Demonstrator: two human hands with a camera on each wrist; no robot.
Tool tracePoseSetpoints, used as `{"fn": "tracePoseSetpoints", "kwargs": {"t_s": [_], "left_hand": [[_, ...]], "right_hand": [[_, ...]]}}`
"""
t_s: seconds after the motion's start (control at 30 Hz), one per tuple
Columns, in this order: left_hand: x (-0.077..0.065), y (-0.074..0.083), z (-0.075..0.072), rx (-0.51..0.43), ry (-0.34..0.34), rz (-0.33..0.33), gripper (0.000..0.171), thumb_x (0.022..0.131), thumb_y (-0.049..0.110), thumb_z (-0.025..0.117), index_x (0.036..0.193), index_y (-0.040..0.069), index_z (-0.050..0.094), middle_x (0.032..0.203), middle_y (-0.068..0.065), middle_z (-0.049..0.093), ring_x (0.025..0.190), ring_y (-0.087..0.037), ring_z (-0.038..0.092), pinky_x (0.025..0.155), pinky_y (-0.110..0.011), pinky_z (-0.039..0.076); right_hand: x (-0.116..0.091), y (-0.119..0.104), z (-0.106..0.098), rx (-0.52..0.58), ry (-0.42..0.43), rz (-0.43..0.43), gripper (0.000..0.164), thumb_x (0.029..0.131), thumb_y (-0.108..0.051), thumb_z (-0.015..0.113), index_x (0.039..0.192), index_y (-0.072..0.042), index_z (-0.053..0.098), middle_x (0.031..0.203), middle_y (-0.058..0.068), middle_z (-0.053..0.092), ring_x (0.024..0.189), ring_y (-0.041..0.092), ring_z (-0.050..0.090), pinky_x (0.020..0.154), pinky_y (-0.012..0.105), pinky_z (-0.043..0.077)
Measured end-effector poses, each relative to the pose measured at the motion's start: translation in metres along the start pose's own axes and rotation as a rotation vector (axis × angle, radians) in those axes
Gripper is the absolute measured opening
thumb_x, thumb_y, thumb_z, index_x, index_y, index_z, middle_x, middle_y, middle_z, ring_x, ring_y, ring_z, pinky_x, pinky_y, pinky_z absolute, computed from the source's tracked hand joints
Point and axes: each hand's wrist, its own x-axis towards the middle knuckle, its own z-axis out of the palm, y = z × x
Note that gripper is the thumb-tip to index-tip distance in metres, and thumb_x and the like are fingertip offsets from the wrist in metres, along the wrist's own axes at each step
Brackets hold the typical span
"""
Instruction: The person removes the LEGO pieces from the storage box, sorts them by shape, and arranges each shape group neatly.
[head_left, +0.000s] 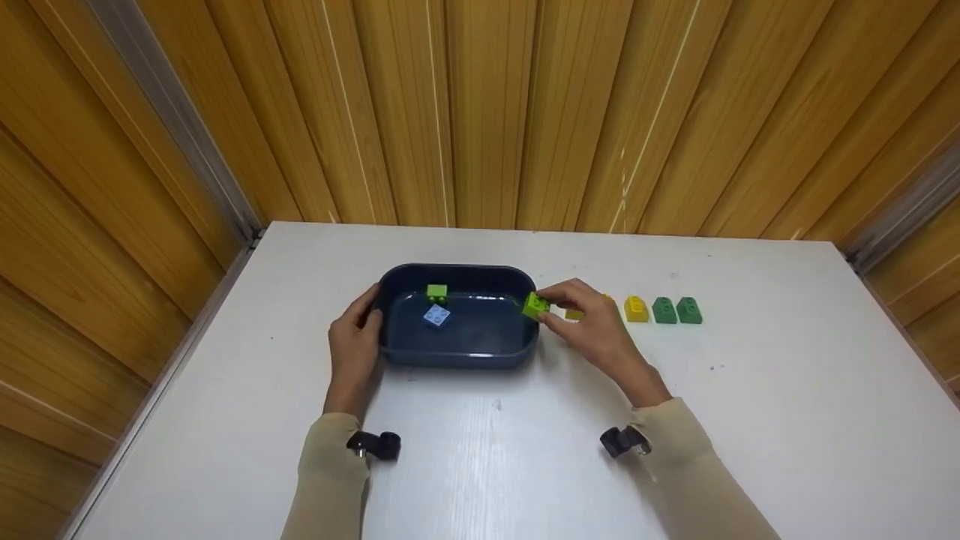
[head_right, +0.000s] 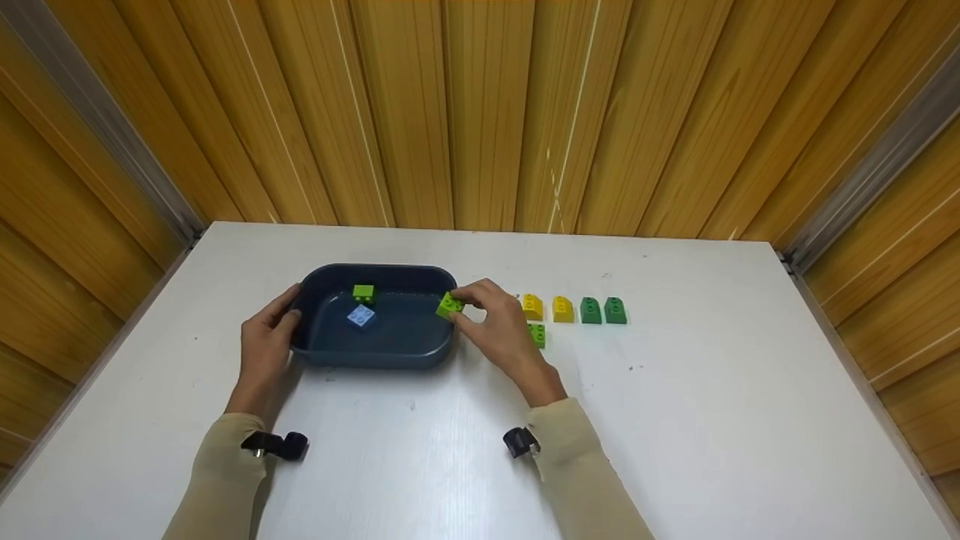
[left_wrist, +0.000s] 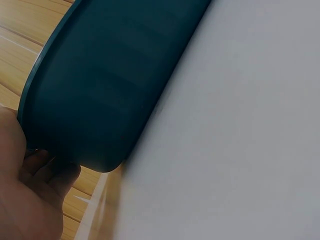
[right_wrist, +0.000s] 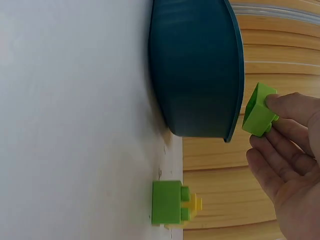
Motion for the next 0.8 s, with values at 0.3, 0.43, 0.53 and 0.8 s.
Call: {"fn": "tracePoseSetpoints", "kwargs": {"t_s": [0.3,0.43,0.53,0.8], "left_hand": [[0.001,0.000,0.001,0.011,0.002,-0.003,0.043,0.105,0.000,0.053,0.147,0.000,0.062,0.150,-0.015,0.060,0.144,-0.029,0.051,0.120,-0.040,0.040],[0.001,0.000,0.000,0.003,-0.001,0.004,0.043,0.105,0.000,0.052,0.147,-0.001,0.061,0.150,-0.015,0.060,0.144,-0.029,0.051,0.121,-0.039,0.040],[0.000,0.001,0.000,-0.005,-0.005,0.013,0.043,0.106,-0.001,0.053,0.147,-0.001,0.061,0.150,-0.015,0.060,0.144,-0.027,0.051,0.121,-0.038,0.040],[0.001,-0.001,0.001,0.008,-0.004,0.008,0.043,0.106,-0.001,0.052,0.148,0.000,0.060,0.152,-0.015,0.059,0.146,-0.028,0.049,0.122,-0.039,0.038]], "right_hand": [[-0.014,0.012,-0.024,-0.036,0.025,0.046,0.032,0.093,-0.005,0.083,0.124,-0.007,0.076,0.120,0.004,0.072,0.111,0.024,0.071,0.101,0.047,0.058],[-0.019,0.016,-0.035,-0.033,0.037,0.047,0.033,0.093,-0.002,0.082,0.125,-0.003,0.075,0.120,0.008,0.072,0.113,0.026,0.070,0.101,0.049,0.058],[-0.022,0.018,-0.042,-0.061,0.046,0.065,0.034,0.093,-0.001,0.081,0.126,-0.003,0.074,0.121,0.009,0.071,0.114,0.026,0.070,0.103,0.043,0.056],[-0.026,0.024,-0.055,-0.129,0.027,0.107,0.033,0.096,-0.004,0.079,0.128,-0.004,0.073,0.124,0.010,0.071,0.118,0.029,0.069,0.107,0.047,0.054]]}}
